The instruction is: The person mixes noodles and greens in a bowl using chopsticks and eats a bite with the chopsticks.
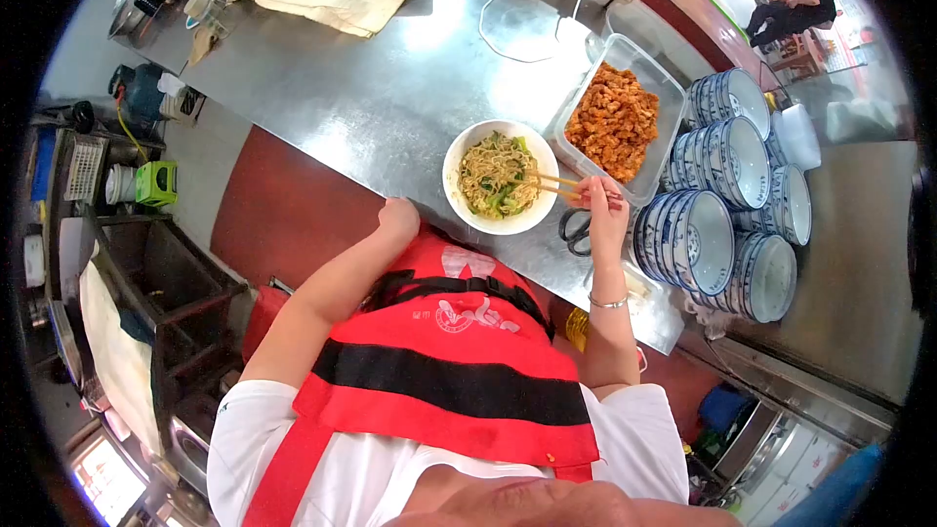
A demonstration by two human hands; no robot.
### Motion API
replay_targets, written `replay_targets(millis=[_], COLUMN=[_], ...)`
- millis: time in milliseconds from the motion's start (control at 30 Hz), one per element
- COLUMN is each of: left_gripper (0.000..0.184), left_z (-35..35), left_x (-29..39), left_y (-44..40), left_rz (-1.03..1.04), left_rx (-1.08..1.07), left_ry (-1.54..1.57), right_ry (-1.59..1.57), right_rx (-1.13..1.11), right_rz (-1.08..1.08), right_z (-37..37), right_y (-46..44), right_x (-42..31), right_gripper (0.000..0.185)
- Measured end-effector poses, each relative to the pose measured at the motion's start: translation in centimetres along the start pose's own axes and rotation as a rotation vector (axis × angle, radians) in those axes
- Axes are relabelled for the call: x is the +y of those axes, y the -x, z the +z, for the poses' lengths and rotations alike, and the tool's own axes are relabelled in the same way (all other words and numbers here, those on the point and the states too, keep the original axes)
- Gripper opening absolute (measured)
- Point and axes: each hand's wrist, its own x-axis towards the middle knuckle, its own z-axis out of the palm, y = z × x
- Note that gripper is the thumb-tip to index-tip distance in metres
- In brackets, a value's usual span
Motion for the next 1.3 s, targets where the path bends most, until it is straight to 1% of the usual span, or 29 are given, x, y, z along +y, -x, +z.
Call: replay_targets(millis=[33, 167, 233, 300, 367, 433, 467, 567, 633, 800, 867, 900, 933, 967, 1100, 1167, 1200, 1233, 1267, 1300], left_gripper=[0.027, 0.028, 0.028, 0.027, 0.027, 0.026, 0.026, 0.026, 0.026, 0.027, 0.027, 0.027, 0.027, 0.026, 0.022, 0.021, 0.021, 0.021, 0.022, 0.022], left_z=[0.0, 1.0, 1.6, 1.6, 1.1, 0.5, 0.2, 0.1, 0.7, -0.2, -0.9, -0.2, 0.6, 1.4, 0.8, 1.2, 1.1, 1.3, 1.7, -0.7], left_x=[0.1, -0.2, -0.3, -0.1, -0.2, 0.0, 0.2, 0.3, 0.2, 0.4, 0.4, 0.3, 0.1, 0.1, 0.4, -0.2, -0.4, -0.6, -0.7, 0.0], left_y=[-0.2, -1.3, -1.8, -1.7, -1.2, -0.6, -0.4, -0.3, -0.7, -0.3, 0.2, 0.0, -0.6, -1.2, -0.6, -1.1, -1.1, -0.9, -1.1, 0.8], left_rz=[0.003, -0.021, -0.049, -0.072, -0.027, -0.003, 0.028, -0.002, -0.025, -0.047, 0.066, 0.065, 0.016, -0.032, -0.074, 0.001, 0.065, 0.136, 0.154, 0.113], left_rx=[-0.018, -0.069, -0.045, -0.027, -0.048, -0.036, -0.024, -0.016, -0.007, -0.010, -0.059, -0.063, -0.039, -0.013, 0.039, -0.050, -0.037, -0.017, 0.015, 0.042], left_ry=[-0.025, -0.025, -0.014, 0.000, 0.003, -0.040, -0.089, -0.066, -0.056, -0.039, -0.109, -0.110, -0.094, -0.076, -0.060, -0.026, -0.063, -0.102, -0.112, -0.029], right_ry=[-0.028, -0.024, 0.020, 0.067, 0.112, 0.230, 0.230, 0.200, 0.099, 0.123, 0.115, 0.163, 0.210, 0.211, 0.155, 0.139, 0.161, 0.106, 0.124, 0.072], right_rx=[0.007, -0.021, -0.106, -0.096, -0.087, -0.073, -0.074, -0.030, -0.019, -0.041, -0.039, -0.049, -0.058, -0.057, -0.034, -0.034, -0.037, -0.024, -0.003, -0.018], right_rz=[-0.058, -0.095, -0.122, -0.132, -0.134, -0.187, -0.186, -0.141, -0.134, -0.141, -0.136, -0.159, -0.184, -0.184, -0.140, -0.115, -0.117, -0.113, -0.115, -0.100], right_z=[0.7, 4.7, 6.6, 7.5, 7.8, 7.9, 8.0, 8.0, 7.5, 7.1, 7.4, 7.4, 7.4, 7.4, 7.6, 7.6, 7.3, 7.3, 7.5, 7.6], right_y=[-0.1, -0.3, -0.9, -1.4, -1.4, -1.6, -1.6, -1.6, -1.8, -1.4, -1.4, -1.3, -1.3, -1.5, -1.6, -1.8, -1.8, -1.9, -1.7, -1.5], right_x=[-0.1, 0.6, 2.2, 3.1, 3.5, 3.2, 3.0, 3.1, 3.7, 3.4, 3.3, 3.6, 3.8, 4.0, 4.7, 4.8, 5.3, 6.0, 5.5, 5.1], right_gripper=[0.026, 0.022, 0.020, 0.020, 0.021, 0.022, 0.022, 0.023, 0.024, 0.023, 0.023, 0.023, 0.023, 0.023, 0.022, 0.022, 0.022, 0.022, 0.022, 0.022])
